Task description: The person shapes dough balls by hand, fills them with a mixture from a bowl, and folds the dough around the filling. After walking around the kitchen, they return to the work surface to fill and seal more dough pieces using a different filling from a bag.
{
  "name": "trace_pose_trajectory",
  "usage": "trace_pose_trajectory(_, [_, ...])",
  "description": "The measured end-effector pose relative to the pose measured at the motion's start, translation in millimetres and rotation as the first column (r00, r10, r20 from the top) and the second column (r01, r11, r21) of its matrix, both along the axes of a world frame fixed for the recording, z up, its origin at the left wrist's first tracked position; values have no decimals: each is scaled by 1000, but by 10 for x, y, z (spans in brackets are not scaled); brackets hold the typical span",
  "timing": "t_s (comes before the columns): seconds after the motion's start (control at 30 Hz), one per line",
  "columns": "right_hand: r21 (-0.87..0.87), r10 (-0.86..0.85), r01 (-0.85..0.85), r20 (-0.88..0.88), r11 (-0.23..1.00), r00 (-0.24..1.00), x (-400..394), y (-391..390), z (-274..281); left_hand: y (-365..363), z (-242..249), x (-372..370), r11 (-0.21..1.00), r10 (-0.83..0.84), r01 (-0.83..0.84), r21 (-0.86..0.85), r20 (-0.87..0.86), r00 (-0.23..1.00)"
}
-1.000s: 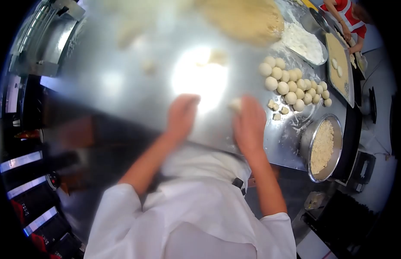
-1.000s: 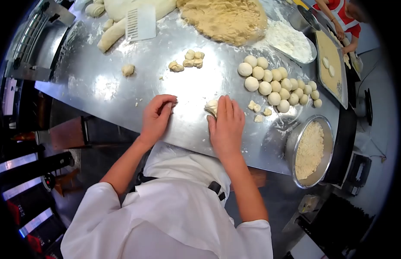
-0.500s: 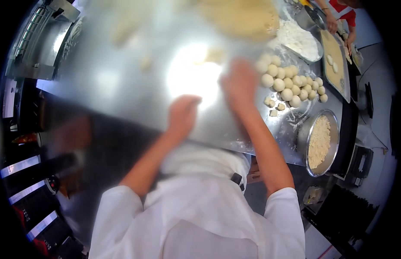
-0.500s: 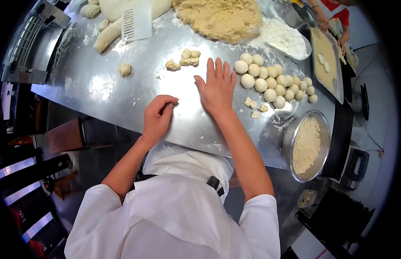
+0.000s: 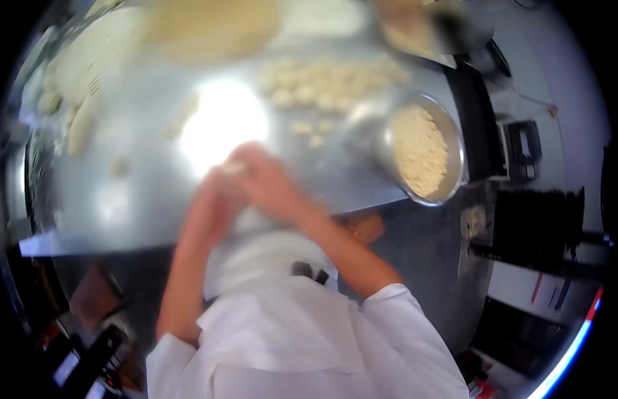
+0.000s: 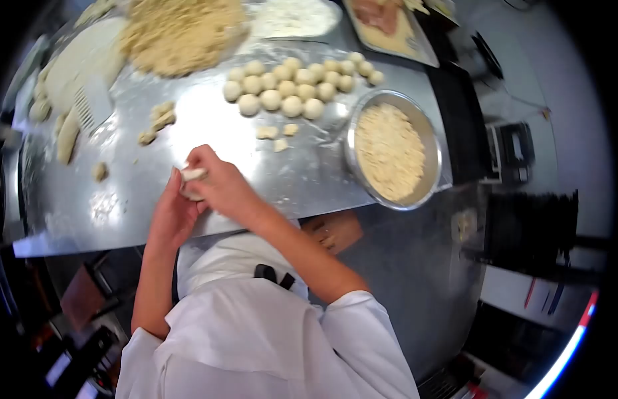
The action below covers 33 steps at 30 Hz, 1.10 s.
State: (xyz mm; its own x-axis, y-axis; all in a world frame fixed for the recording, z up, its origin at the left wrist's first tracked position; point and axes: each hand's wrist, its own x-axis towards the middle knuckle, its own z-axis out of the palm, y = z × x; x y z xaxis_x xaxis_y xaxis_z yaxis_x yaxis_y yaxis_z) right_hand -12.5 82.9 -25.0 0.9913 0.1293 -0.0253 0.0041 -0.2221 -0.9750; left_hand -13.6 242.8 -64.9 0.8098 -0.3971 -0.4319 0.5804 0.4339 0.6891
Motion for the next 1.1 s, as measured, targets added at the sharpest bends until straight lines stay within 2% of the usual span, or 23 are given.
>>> trace_pose_trajectory(0.03, [-13, 20, -20, -5, 1000, 1000, -64, -63, 71, -17, -2, 5, 995, -73, 69, -74, -56, 996])
trace_pose_trajectory(0.07, [-162, 13, 21, 204, 987, 979, -101, -183, -15, -47, 22, 26, 981, -143, 126, -146, -111, 983])
trace_pose_trajectory(0.1, [-297, 45, 82, 399, 951, 916, -145, -312, -105, -180, 120, 32, 980, -143, 121, -159, -138, 980])
trace_pose_trajectory(0.17, [-456, 80, 225, 559, 861, 826, -248, -787, 226, -494, 316, 14, 979, -131, 96, -180, -196, 972])
trace_pose_trajectory(0.23, [-426, -131, 343, 453, 837, 882, -430, -1289, 537, -624, 261, 30, 962, -200, 161, -222, -165, 966])
trace_pose_trajectory(0.27, [-362, -418, 437, 134, 823, 898, -499, -1486, 741, -684, 272, 25, 960, -215, 180, -215, -149, 965])
trace_pose_trajectory(0.33, [-360, -505, 612, 352, 704, 788, -486, -2174, 625, -832, 327, 33, 951, -248, 219, -218, -113, 962])
trace_pose_trajectory(0.37, [-365, -584, 640, 264, 676, 767, -454, -2515, 535, -933, 380, 42, 944, -268, 241, -227, -98, 958])
trace_pose_trajectory(0.4, [-515, -587, 593, 198, 619, 785, -426, -2748, 555, -1044, 440, 51, 936, -288, 262, -234, -81, 954])
trace_pose_trajectory(0.5, [-596, -412, 593, 427, 541, 805, -291, -3312, 258, -1492, 634, 73, 875, -334, 290, -386, -49, 941])
trace_pose_trajectory(0.53, [-647, -349, 567, 447, 509, 824, -217, -3333, 267, -1621, 682, 90, 848, -377, 340, -408, -10, 926])
trace_pose_trajectory(0.63, [-671, -221, 573, 539, 471, 813, -4, -3270, 231, -1987, 762, 68, 836, -448, 431, -341, 33, 894])
trace_pose_trajectory(0.67, [-672, -200, 575, 553, 466, 809, 44, -3314, 175, -2093, 822, 51, 840, -438, 418, -347, 22, 899])
trace_pose_trajectory(0.73, [-677, -158, 578, 577, 456, 801, 92, -3355, 79, -2296, 752, 23, 885, -395, 396, -245, 55, 917])
trace_pose_trajectory(0.8, [-675, -168, 567, 562, 473, 810, 41, -3326, 89, -2446, 671, 9, 918, -347, 361, -163, 112, 931])
trace_pose_trajectory(0.93, [-721, -90, 485, 513, 495, 854, -114, -3314, 126, -2482, 600, 71, 920, -312, 299, -252, -15, 950])
trace_pose_trajectory(1.03, [-749, -32, 382, 436, 542, 899, -252, -3277, 194, -2465, 589, 106, 908, -326, 312, -278, -2, 945])
trace_pose_trajectory(1.1, [-802, -19, 182, 208, 569, 978, -358, -3302, 381, -2482, 587, 128, 914, -327, 313, -258, -11, 945])
